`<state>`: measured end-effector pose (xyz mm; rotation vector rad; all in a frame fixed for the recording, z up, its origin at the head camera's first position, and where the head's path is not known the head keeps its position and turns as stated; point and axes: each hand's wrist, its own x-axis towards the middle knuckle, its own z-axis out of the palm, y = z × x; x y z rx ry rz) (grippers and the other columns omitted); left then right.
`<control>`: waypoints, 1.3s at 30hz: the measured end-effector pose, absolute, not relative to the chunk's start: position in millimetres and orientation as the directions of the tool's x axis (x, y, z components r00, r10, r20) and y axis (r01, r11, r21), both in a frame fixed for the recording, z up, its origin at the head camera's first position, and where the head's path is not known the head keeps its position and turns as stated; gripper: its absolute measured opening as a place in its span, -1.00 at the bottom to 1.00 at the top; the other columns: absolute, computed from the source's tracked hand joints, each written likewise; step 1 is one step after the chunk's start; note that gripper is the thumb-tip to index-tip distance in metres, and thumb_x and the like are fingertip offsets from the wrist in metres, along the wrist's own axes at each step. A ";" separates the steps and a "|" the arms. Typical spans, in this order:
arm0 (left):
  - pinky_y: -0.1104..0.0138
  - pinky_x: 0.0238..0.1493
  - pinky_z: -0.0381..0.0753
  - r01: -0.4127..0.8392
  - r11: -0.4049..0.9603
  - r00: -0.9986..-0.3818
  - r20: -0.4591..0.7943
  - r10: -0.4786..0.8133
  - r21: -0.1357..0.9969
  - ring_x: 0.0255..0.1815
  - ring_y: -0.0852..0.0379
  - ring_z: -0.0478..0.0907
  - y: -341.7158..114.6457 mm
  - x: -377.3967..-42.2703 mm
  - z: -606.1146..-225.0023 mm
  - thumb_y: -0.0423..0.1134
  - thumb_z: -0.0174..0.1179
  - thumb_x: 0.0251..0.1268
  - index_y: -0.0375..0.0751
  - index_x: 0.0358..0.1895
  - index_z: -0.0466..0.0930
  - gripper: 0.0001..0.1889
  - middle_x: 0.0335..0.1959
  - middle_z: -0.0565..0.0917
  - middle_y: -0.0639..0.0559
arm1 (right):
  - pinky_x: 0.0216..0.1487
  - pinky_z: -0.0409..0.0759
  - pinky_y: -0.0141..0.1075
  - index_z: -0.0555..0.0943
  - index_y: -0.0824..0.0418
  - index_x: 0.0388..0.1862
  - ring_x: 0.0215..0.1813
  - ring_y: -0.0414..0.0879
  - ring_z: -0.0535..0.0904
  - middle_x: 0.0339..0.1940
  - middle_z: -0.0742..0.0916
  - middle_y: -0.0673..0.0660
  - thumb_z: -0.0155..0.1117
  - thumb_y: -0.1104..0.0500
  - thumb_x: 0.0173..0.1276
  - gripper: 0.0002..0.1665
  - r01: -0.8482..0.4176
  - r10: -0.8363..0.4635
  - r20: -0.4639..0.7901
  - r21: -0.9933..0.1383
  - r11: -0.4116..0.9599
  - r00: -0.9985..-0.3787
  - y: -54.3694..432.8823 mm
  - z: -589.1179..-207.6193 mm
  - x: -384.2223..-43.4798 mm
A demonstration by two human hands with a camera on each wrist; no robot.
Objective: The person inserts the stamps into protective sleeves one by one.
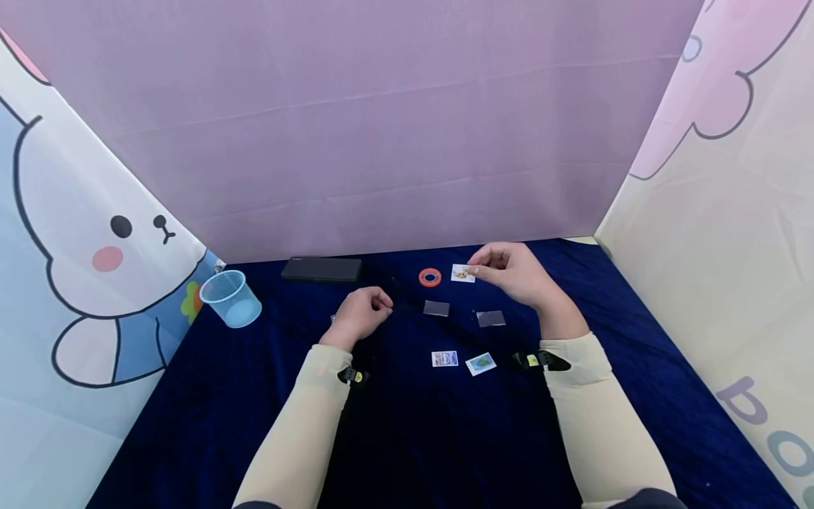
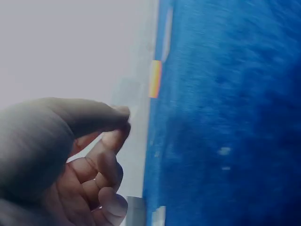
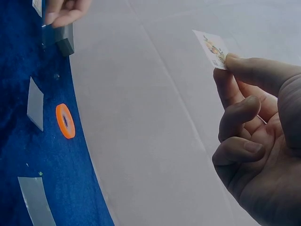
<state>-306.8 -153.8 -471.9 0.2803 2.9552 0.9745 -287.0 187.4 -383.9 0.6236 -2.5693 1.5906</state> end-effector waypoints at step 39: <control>0.28 -0.56 0.34 0.516 0.427 -0.856 0.460 0.235 0.743 -0.61 0.07 0.37 -130.9 -251.1 -379.5 -0.15 0.42 0.42 0.02 -0.18 0.80 -0.96 -0.47 0.66 0.07 | -0.44 0.54 -0.30 0.80 0.15 -0.17 -0.42 0.06 0.61 -0.39 0.76 0.11 0.53 0.17 0.40 -0.90 -0.503 -0.282 0.433 -0.822 0.266 -0.856 152.9 -365.0 -263.4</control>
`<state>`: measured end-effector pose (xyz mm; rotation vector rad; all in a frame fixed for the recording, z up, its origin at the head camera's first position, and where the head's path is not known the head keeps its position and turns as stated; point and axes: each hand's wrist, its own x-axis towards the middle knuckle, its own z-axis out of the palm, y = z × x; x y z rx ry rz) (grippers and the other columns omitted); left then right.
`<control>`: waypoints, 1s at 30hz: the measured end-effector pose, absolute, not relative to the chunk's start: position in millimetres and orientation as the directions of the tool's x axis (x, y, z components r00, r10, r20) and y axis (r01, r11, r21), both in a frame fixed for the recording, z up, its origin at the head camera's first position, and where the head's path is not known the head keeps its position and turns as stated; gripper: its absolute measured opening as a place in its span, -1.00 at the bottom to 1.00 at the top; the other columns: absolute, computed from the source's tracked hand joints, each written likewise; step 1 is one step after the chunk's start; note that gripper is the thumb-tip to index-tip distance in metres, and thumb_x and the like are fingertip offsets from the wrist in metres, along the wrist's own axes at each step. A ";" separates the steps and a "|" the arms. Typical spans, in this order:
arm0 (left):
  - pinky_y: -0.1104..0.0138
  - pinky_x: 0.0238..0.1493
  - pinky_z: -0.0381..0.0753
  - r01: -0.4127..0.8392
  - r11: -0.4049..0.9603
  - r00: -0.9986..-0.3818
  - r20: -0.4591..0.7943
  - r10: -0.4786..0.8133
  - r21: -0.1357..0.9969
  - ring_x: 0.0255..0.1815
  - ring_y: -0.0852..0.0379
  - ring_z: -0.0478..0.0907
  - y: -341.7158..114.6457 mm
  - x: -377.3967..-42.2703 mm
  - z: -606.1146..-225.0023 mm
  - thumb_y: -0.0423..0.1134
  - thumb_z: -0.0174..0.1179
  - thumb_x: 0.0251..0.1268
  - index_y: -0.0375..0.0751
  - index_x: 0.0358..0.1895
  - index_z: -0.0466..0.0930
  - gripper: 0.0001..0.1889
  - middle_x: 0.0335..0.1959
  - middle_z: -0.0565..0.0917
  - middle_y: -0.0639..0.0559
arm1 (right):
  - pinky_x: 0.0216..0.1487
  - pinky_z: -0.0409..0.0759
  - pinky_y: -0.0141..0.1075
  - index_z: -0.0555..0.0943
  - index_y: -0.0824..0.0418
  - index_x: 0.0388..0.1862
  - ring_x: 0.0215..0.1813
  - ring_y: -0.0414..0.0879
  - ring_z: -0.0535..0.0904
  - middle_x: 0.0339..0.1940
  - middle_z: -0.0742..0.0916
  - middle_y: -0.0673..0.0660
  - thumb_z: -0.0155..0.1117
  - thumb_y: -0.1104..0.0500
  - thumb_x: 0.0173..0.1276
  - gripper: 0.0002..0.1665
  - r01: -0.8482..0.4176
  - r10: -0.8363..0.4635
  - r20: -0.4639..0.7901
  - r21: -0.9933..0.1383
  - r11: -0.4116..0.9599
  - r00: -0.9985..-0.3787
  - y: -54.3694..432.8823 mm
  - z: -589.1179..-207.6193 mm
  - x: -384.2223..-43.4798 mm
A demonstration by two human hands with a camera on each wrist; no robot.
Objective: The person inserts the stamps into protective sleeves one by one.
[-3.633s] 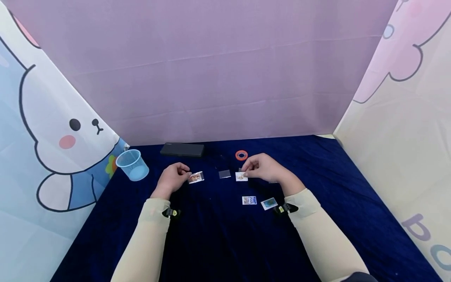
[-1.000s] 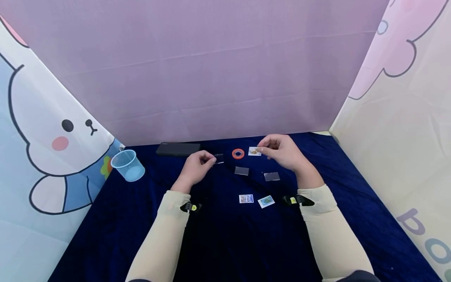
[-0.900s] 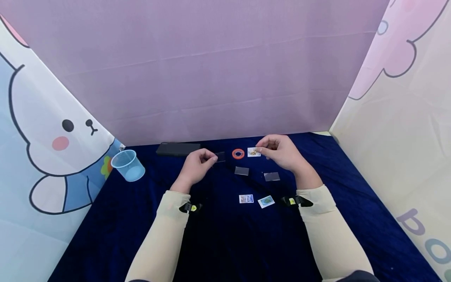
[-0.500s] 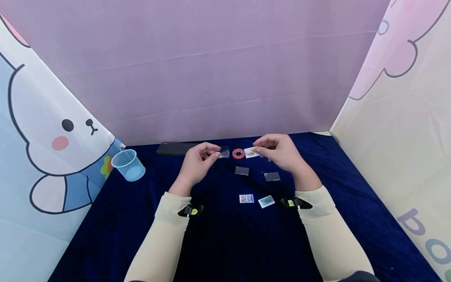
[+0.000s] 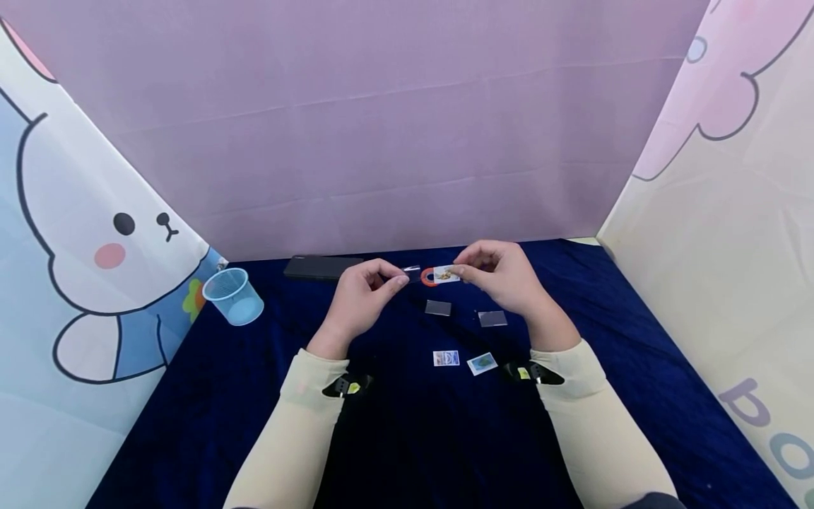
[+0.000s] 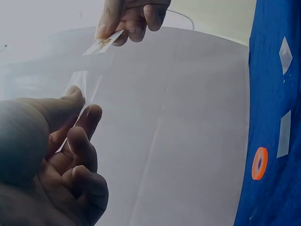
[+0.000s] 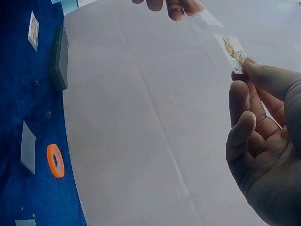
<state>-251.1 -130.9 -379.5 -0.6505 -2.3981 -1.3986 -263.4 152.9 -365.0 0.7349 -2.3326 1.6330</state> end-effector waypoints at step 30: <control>0.32 -0.58 0.28 0.502 0.355 -0.865 0.448 0.228 0.789 -0.63 0.04 0.33 -128.5 -246.8 -376.4 -0.12 0.48 0.34 -0.02 -0.22 0.86 -0.91 -0.59 0.59 -0.04 | -0.49 0.51 -0.32 0.79 0.13 -0.19 -0.50 -0.02 0.56 -0.44 0.73 0.10 0.51 0.17 0.41 -0.93 -0.543 -0.232 0.496 -0.805 0.239 -0.837 140.5 -360.1 -254.3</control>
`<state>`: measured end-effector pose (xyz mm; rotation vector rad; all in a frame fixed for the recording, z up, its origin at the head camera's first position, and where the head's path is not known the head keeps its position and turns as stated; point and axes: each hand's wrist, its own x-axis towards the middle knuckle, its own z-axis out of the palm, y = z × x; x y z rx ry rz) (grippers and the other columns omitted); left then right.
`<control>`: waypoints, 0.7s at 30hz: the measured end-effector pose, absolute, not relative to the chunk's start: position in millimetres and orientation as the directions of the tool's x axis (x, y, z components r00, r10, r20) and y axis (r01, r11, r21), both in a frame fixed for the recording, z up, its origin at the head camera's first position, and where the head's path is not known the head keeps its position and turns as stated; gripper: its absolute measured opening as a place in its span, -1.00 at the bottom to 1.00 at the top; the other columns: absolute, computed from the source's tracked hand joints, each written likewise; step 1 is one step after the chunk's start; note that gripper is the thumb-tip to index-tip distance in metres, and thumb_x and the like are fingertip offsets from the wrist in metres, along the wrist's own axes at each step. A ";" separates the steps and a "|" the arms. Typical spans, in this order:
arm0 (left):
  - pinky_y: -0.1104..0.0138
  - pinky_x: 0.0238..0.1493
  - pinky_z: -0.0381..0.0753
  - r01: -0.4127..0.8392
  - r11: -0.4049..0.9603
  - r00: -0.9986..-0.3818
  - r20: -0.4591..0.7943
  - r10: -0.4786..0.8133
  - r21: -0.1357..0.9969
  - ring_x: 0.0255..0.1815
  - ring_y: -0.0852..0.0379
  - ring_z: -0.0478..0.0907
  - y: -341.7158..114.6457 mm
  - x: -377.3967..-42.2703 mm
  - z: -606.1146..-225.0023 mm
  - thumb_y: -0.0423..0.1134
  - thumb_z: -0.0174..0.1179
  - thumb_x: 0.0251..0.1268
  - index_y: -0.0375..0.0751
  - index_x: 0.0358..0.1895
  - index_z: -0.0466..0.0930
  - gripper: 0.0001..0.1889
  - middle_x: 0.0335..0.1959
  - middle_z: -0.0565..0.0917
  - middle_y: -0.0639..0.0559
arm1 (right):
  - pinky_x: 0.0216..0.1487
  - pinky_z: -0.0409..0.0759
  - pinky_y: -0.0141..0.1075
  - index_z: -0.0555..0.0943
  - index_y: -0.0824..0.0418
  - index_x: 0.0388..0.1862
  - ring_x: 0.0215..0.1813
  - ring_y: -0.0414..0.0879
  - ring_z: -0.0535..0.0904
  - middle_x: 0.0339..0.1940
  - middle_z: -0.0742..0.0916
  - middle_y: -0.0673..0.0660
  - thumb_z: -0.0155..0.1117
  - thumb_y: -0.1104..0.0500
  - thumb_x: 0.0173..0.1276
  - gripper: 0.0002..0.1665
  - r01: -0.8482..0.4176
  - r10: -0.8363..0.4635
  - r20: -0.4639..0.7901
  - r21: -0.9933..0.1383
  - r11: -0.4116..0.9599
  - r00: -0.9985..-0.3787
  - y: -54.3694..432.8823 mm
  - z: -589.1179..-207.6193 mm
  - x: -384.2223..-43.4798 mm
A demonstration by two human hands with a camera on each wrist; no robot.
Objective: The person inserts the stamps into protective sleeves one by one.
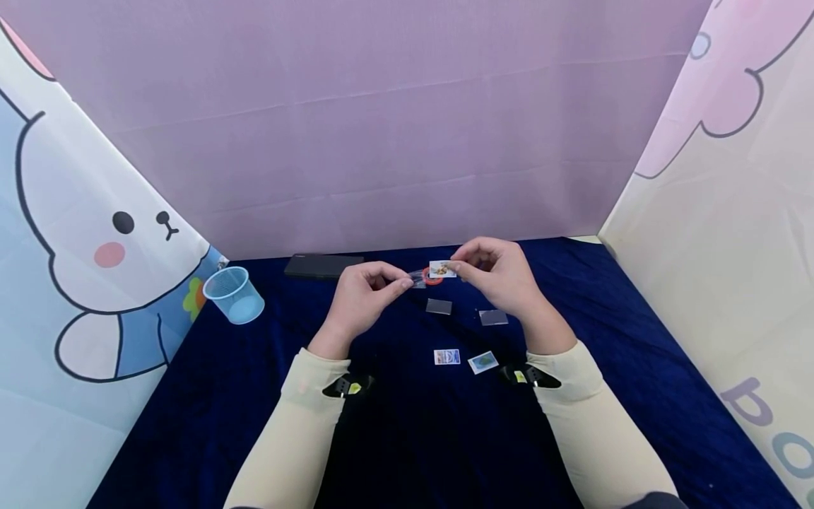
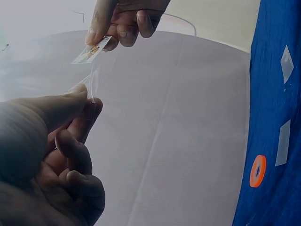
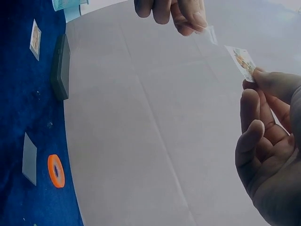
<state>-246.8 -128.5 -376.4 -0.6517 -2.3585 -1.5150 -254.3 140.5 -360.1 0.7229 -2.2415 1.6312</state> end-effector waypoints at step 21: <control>0.37 -0.57 0.26 0.494 0.330 -0.869 0.447 0.210 0.805 -0.66 0.21 0.26 -121.2 -222.1 -346.0 -0.40 0.45 0.33 -0.32 -0.21 0.83 -0.94 -0.54 0.66 -0.10 | -0.52 0.49 -0.30 0.76 0.14 -0.21 -0.48 0.05 0.58 -0.43 0.73 0.11 0.53 0.18 0.40 -0.92 -0.544 -0.263 0.485 -0.802 0.246 -0.834 135.8 -363.6 -256.1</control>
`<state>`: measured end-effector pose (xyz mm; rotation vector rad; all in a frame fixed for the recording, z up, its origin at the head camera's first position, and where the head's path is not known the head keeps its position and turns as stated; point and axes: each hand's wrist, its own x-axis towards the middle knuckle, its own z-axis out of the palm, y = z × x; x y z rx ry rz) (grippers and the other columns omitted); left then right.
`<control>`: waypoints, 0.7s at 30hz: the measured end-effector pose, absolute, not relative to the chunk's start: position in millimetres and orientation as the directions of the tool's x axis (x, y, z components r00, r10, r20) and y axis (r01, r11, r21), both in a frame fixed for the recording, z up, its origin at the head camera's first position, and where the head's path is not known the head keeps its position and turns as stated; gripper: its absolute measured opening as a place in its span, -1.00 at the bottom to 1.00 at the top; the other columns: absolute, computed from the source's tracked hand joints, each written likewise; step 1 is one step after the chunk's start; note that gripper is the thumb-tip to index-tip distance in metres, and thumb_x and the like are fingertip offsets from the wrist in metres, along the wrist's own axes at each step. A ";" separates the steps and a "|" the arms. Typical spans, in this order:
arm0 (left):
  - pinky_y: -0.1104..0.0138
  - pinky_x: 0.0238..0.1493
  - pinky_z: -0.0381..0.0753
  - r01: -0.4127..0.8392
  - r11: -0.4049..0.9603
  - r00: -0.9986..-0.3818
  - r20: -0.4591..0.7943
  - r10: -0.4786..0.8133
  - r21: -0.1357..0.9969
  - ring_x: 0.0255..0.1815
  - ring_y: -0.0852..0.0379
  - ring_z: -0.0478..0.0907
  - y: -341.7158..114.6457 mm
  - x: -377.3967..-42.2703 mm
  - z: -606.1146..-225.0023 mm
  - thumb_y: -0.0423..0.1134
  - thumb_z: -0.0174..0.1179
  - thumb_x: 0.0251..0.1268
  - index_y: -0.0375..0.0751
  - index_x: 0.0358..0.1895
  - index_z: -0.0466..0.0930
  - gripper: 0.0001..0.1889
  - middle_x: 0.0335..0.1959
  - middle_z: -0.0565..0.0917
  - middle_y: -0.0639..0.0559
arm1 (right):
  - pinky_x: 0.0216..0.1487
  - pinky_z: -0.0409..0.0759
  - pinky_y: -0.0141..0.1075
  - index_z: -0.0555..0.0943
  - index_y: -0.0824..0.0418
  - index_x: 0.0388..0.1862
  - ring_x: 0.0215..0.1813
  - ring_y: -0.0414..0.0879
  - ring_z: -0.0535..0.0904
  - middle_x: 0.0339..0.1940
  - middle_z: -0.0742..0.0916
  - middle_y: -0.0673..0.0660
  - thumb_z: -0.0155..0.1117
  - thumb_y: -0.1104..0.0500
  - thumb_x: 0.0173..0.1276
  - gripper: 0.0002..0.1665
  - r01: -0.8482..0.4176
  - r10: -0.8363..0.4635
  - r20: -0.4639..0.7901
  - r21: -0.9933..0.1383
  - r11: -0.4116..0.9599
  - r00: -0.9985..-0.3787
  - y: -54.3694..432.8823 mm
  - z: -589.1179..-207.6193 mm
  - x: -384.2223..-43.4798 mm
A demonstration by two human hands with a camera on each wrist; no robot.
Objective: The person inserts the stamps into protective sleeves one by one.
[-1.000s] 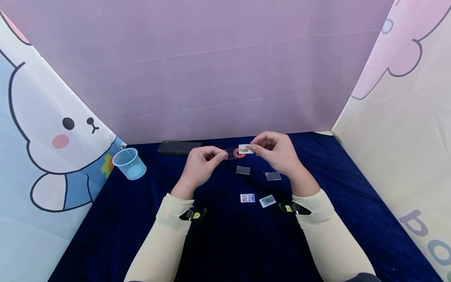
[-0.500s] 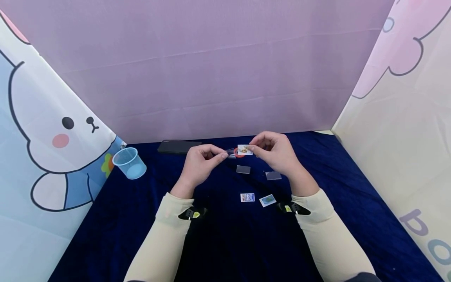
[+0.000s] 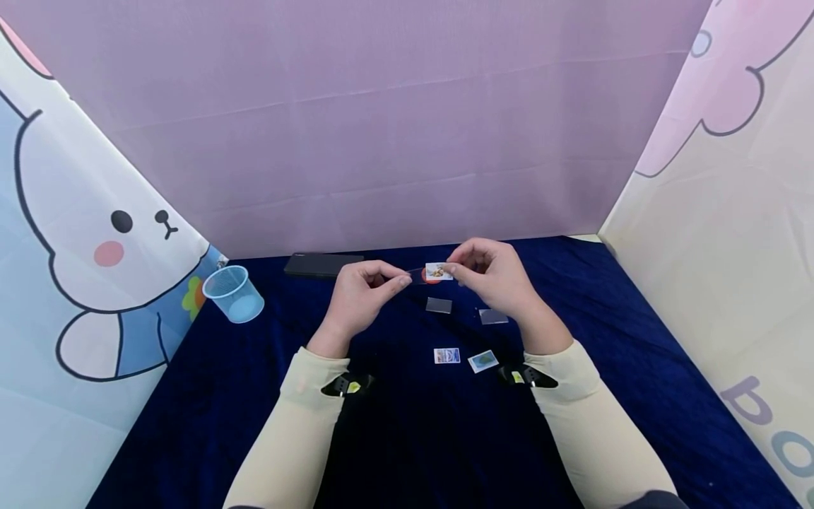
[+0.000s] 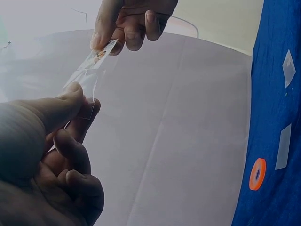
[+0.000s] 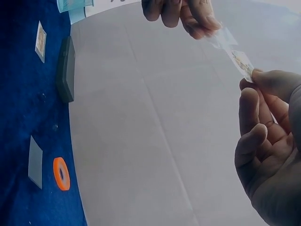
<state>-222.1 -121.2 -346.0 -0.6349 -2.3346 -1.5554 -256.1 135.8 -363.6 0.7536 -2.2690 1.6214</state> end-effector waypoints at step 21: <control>0.40 -0.57 0.25 0.480 0.324 -0.877 0.440 0.192 0.815 -0.66 0.21 0.27 -119.6 -223.0 -345.6 -0.39 0.45 0.33 -0.30 -0.23 0.85 -0.96 -0.55 0.67 -0.06 | -0.55 0.38 -0.32 0.75 0.17 -0.20 -0.44 0.06 0.61 -0.43 0.74 0.15 0.49 0.22 0.42 -0.95 -0.511 -0.286 0.435 -0.805 0.303 -0.854 131.7 -366.3 -256.8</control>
